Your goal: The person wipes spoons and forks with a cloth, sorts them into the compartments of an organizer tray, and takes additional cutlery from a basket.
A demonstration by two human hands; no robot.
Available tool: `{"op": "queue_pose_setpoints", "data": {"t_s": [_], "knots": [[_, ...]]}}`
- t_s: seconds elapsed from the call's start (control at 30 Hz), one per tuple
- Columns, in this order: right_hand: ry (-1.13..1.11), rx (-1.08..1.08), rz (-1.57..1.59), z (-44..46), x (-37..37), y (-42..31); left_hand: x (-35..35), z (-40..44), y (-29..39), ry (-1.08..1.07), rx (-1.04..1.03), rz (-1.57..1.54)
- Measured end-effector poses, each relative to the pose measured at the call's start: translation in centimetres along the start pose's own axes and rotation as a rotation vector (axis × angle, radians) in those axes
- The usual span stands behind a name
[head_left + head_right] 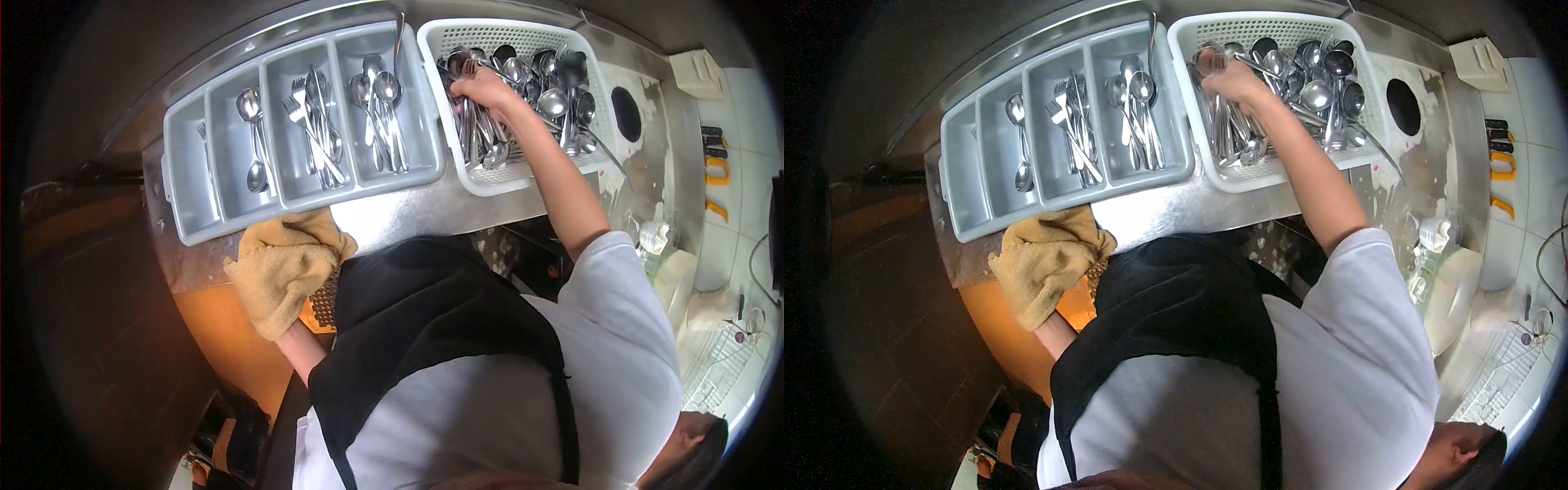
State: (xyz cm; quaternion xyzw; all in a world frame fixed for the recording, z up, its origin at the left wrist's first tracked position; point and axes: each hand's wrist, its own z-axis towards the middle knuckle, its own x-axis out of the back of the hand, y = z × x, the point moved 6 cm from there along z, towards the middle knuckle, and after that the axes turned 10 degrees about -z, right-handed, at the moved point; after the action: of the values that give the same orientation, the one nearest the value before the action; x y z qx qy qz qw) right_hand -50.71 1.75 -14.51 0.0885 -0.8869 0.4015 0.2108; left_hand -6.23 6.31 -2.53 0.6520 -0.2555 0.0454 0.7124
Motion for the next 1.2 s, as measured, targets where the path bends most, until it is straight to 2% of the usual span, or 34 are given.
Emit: {"op": "queue_pose_setpoints", "data": {"t_s": [0.03,0.07,0.17,0.3,0.43,0.53,0.57,0.67,0.77,0.8,0.83,0.9,0.97,1.03,1.1,1.13,1.2], "knots": [[-0.115,-0.092,0.21,-0.6,-0.4,-0.2,-0.2,0.1,0.0,-0.009,-0.004,0.013],[-0.141,-0.094,0.376,-0.1,-0.8,0.4,-0.3,0.3,0.2,-0.017,-0.014,0.033],[-0.127,-0.069,0.328,0.0,-0.8,0.3,-0.9,0.4,0.5,-0.039,-0.03,0.064],[-0.236,-0.082,0.477,-1.2,-1.7,0.1,-1.0,0.6,0.6,-0.041,-0.037,0.076],[-0.008,0.168,0.629,-3.5,1.7,-1.4,-0.5,0.6,0.4,-0.03,-0.03,0.085],[0.237,0.2,0.628,-6.1,7.4,-2.0,-0.4,0.4,0.3,-0.028,-0.023,0.09],[0.248,0.24,0.594,-6.9,9.4,-2.8,-0.4,0.3,0.1,-0.021,-0.021,0.084],[0.387,0.544,0.87,-10.8,13.2,-6.4,-0.2,0.2,-0.2,-0.004,-0.012,0.075],[0.354,0.63,0.691,-7.6,12.0,-3.9,-0.3,0.1,-0.5,0.013,-0.004,0.064],[0.358,0.41,0.632,-6.7,10.8,-2.3,-0.3,0.1,-0.6,0.018,-0.004,0.063],[0.387,0.275,0.383,-5.9,9.8,-1.8,-0.3,0.1,-0.6,0.026,-0.005,0.059],[0.348,0.196,0.138,-4.5,7.5,-1.0,-0.3,0.2,-0.8,0.033,-0.003,0.059],[0.35,0.211,-0.152,0.8,6.1,3.1,-0.2,0.1,-0.8,0.039,-0.001,0.062],[0.338,0.195,-0.564,0.2,4.2,0.8,-0.1,0.0,-0.9,0.043,0.003,0.067],[0.273,0.101,-0.779,0.5,2.3,-0.2,-0.1,-0.1,-1.1,0.053,0.005,0.073],[0.344,0.02,-0.805,-1.1,2.0,-1.4,-0.2,-0.1,-1.3,0.065,0.011,0.076],[0.329,0.015,-0.785,-0.5,1.7,-0.8,-0.3,-0.3,-2.0,0.098,0.029,0.096]]}}
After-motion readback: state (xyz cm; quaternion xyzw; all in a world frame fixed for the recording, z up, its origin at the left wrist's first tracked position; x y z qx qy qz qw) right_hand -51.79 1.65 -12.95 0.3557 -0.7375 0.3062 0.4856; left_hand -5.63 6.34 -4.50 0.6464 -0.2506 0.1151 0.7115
